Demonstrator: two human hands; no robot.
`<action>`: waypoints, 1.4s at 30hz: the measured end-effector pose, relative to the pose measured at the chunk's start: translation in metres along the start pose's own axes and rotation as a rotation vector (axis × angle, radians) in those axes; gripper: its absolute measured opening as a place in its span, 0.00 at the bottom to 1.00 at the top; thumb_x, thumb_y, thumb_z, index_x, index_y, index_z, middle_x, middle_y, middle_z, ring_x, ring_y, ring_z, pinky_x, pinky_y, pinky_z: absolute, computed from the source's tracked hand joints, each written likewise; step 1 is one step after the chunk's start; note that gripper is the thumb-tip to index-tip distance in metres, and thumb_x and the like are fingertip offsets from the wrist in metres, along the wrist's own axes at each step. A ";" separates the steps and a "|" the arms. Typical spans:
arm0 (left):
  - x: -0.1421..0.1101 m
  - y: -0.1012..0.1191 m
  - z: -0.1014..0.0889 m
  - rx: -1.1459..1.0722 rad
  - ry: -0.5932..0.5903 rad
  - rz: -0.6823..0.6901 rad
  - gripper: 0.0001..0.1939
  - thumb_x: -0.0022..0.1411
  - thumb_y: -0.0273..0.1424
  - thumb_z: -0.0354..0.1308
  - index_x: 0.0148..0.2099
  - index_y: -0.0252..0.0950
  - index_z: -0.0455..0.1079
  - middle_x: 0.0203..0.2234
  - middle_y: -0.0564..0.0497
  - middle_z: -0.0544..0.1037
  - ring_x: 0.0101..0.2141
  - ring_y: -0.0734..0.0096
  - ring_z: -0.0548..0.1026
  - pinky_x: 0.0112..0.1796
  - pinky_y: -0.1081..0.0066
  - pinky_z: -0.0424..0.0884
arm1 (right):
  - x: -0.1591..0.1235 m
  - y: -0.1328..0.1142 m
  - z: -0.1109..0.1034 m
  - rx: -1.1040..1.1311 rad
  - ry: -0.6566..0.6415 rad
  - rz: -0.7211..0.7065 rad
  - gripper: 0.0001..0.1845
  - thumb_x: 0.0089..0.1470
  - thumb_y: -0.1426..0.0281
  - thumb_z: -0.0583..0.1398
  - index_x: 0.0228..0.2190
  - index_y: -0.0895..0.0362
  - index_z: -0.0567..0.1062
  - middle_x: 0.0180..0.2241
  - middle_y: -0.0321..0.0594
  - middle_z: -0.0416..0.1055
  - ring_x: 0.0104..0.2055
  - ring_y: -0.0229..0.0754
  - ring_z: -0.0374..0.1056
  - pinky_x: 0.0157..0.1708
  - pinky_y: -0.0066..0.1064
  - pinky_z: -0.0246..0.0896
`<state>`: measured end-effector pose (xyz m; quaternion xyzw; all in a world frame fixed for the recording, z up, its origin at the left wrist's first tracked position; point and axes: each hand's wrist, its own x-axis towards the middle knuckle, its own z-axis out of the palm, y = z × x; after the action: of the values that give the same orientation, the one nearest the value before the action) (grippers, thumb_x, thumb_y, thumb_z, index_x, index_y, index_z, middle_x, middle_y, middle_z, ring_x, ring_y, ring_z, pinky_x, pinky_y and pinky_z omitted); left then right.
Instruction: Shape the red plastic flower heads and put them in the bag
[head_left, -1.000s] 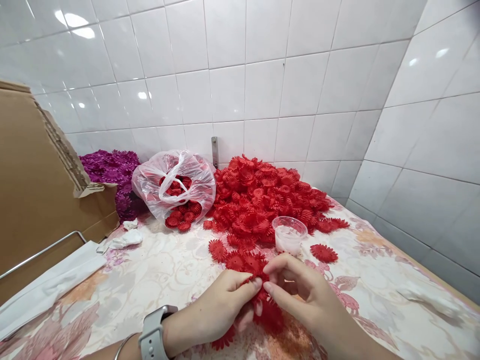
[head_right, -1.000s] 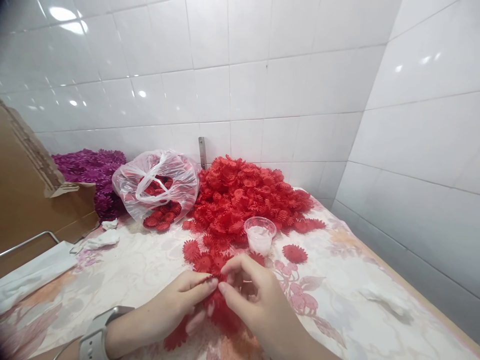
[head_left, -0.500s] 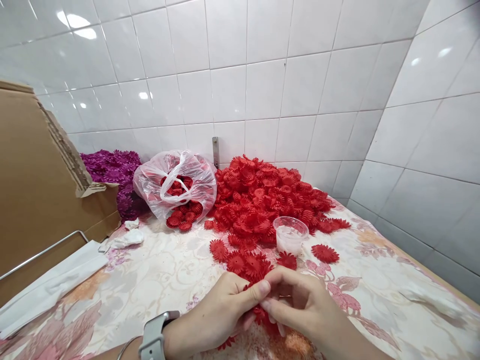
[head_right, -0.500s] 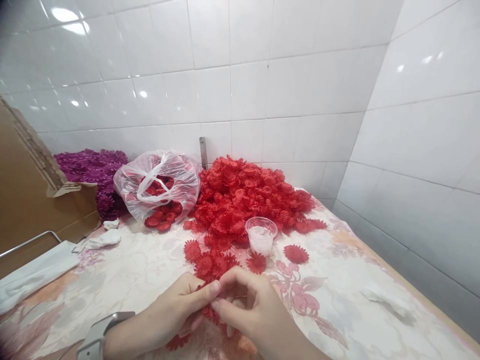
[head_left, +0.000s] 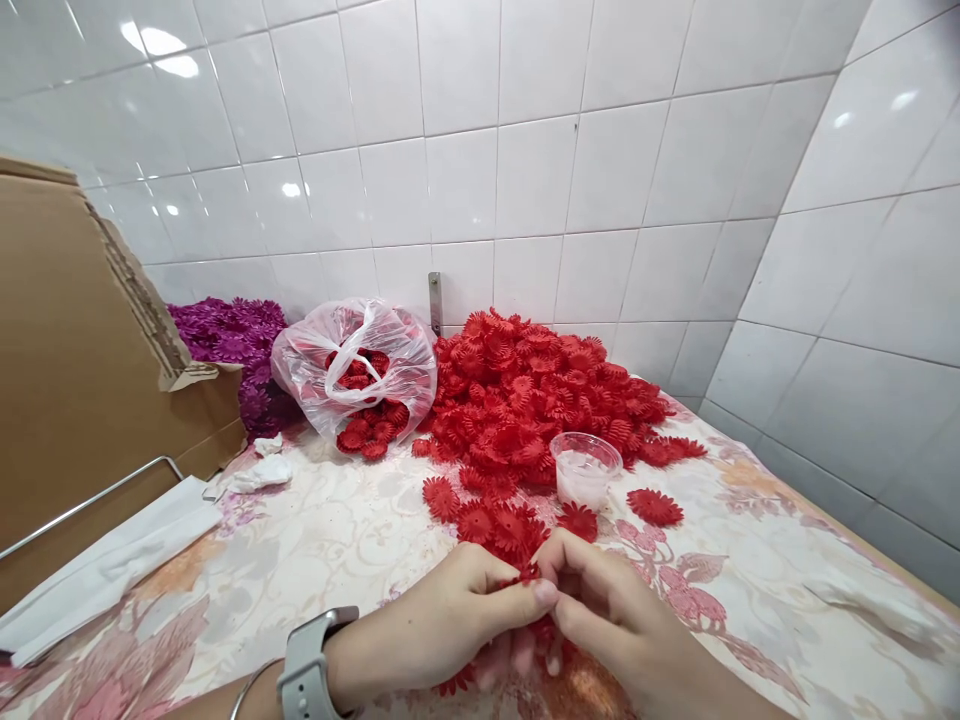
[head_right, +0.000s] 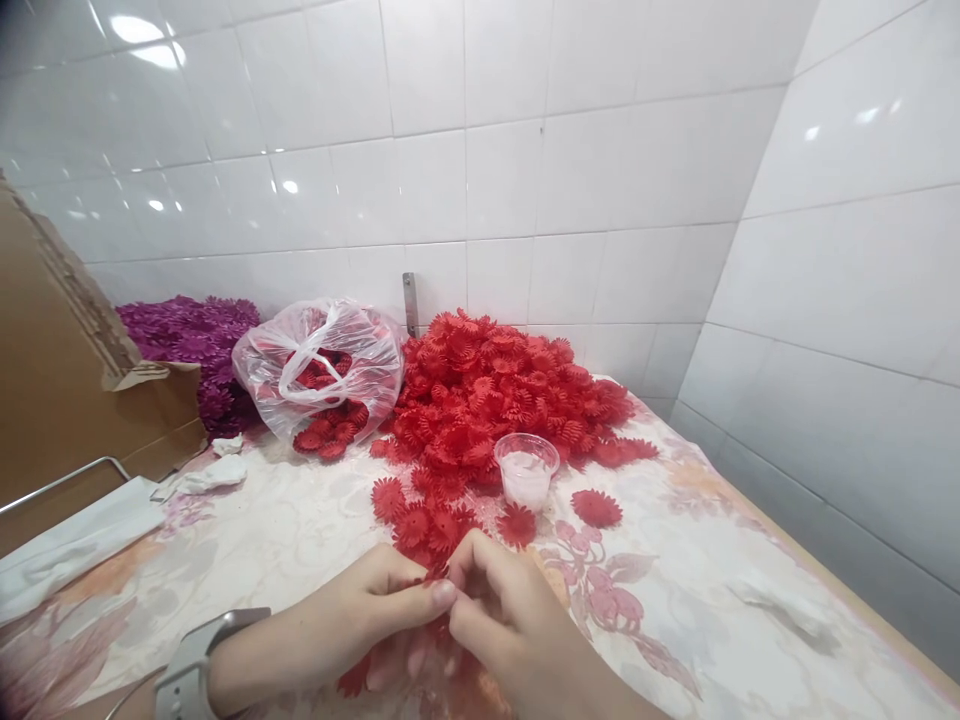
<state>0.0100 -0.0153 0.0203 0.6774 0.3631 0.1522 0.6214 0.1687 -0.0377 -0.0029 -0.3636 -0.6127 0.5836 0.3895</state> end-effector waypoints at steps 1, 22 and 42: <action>0.000 0.000 0.000 -0.026 -0.016 -0.007 0.25 0.58 0.46 0.47 0.20 0.32 0.65 0.11 0.57 0.63 0.10 0.83 0.57 0.14 0.79 0.51 | 0.001 0.001 0.001 0.078 -0.011 0.017 0.07 0.50 0.69 0.55 0.24 0.54 0.61 0.18 0.32 0.69 0.23 0.37 0.67 0.25 0.27 0.60; -0.003 -0.007 0.003 0.072 0.038 0.092 0.22 0.56 0.47 0.51 0.20 0.34 0.63 0.15 0.57 0.66 0.20 0.76 0.65 0.25 0.78 0.61 | -0.002 -0.020 -0.009 -0.806 -0.084 -0.036 0.13 0.53 0.67 0.51 0.19 0.55 0.59 0.23 0.35 0.64 0.25 0.39 0.58 0.26 0.30 0.49; 0.002 0.001 0.005 -0.315 0.073 0.096 0.18 0.59 0.38 0.51 0.29 0.29 0.73 0.16 0.50 0.73 0.22 0.75 0.72 0.31 0.75 0.68 | 0.015 -0.011 -0.025 0.133 0.116 -0.008 0.12 0.51 0.63 0.59 0.23 0.56 0.64 0.19 0.30 0.66 0.23 0.35 0.65 0.27 0.28 0.60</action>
<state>0.0154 -0.0175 0.0200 0.5823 0.3243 0.2612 0.6982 0.1849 -0.0142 0.0089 -0.3678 -0.5505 0.5994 0.4500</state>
